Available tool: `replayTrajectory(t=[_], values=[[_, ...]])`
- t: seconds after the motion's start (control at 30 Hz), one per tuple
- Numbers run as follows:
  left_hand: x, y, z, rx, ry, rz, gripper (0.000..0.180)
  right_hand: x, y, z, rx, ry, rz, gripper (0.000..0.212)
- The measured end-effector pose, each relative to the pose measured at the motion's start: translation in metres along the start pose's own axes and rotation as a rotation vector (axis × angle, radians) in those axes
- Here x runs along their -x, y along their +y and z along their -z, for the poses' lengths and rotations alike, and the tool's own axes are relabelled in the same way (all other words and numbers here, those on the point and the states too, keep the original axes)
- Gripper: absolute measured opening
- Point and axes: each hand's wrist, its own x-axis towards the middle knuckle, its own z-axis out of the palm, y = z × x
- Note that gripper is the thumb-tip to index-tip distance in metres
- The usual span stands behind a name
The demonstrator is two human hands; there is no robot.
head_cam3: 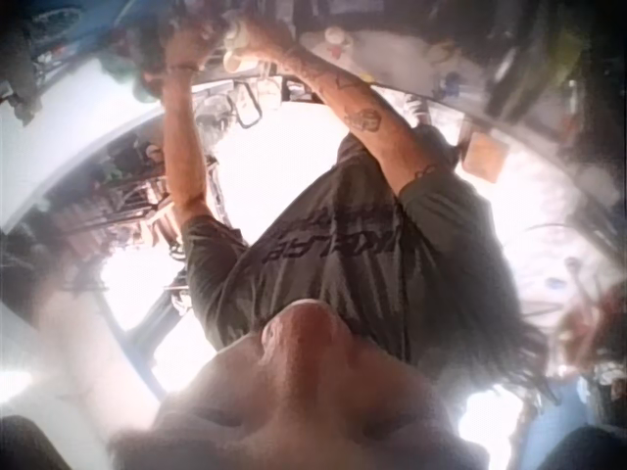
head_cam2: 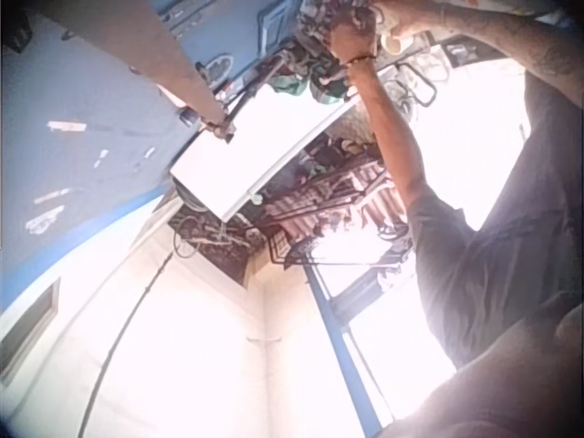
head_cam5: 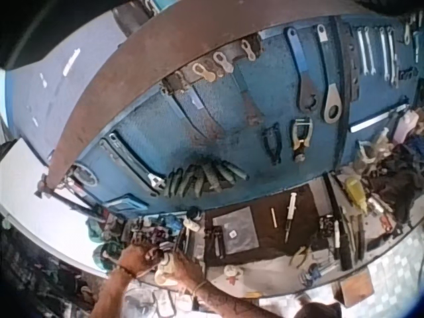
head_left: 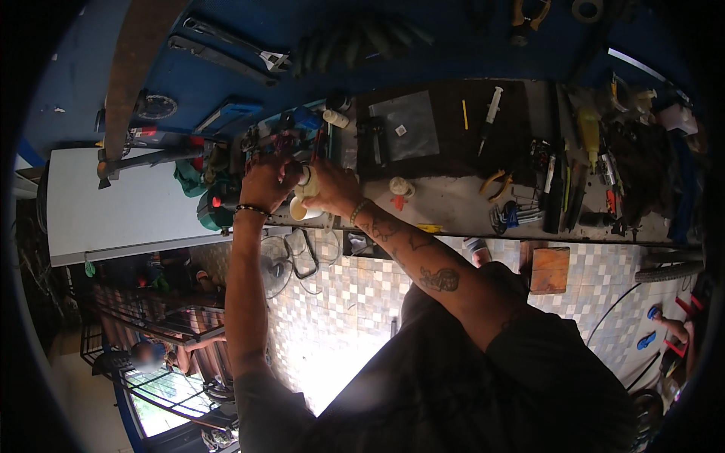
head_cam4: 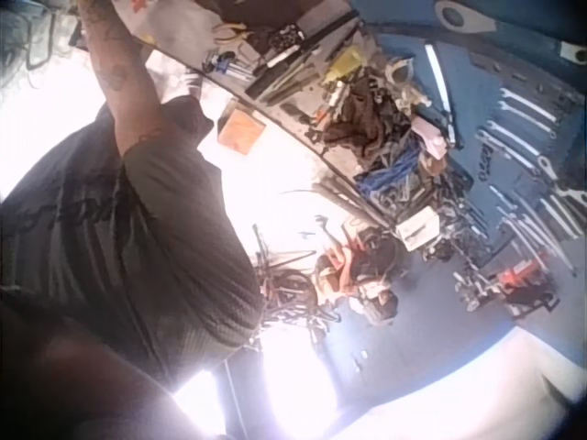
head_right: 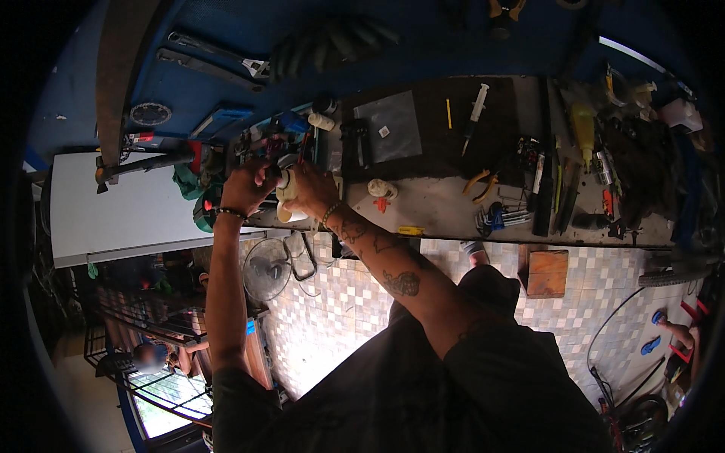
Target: The person moves around a cluttered workshop, picking up and placing down various hand tools such as pliers, screwdrivers, and wrenches. They handle small parts and toolboxes, shifting items on the workbench and wall rack without completing a specific repair.
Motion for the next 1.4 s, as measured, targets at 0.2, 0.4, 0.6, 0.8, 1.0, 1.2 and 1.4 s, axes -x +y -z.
replayTrajectory(t=[0.2, 0.4, 0.6, 0.8, 1.0, 1.2, 1.4], values=[[-0.004, -0.011, -0.01, -0.202, -0.025, -0.045, 0.036, -0.002, -0.001, -0.004, -0.034, -0.045, 0.006, 0.106], [-0.014, -0.027, -0.026, -0.113, 0.029, -0.32, 0.044, -0.011, 0.014, -0.012, -0.186, 0.125, 0.151, 0.114], [-0.013, -0.052, -0.045, 0.017, -0.115, 0.07, 0.071, -0.001, -0.003, -0.012, -0.06, -0.007, 0.018, 0.117], [-0.017, -0.019, -0.037, -0.139, -0.064, 0.035, 0.064, -0.006, 0.008, -0.013, -0.059, -0.016, 0.013, 0.112], [-0.008, -0.018, -0.035, -0.335, 0.12, -0.139, 0.063, -0.016, 0.009, -0.019, -0.155, 0.018, 0.11, 0.093], [-0.018, 0.008, -0.021, -0.019, -0.287, 0.338, 0.061, -0.005, 0.009, -0.003, -0.051, 0.002, 0.095, 0.095], [0.012, 0.002, -0.031, -0.209, -0.068, 0.26, 0.067, -0.006, -0.01, -0.004, -0.084, -0.09, 0.095, 0.086]])
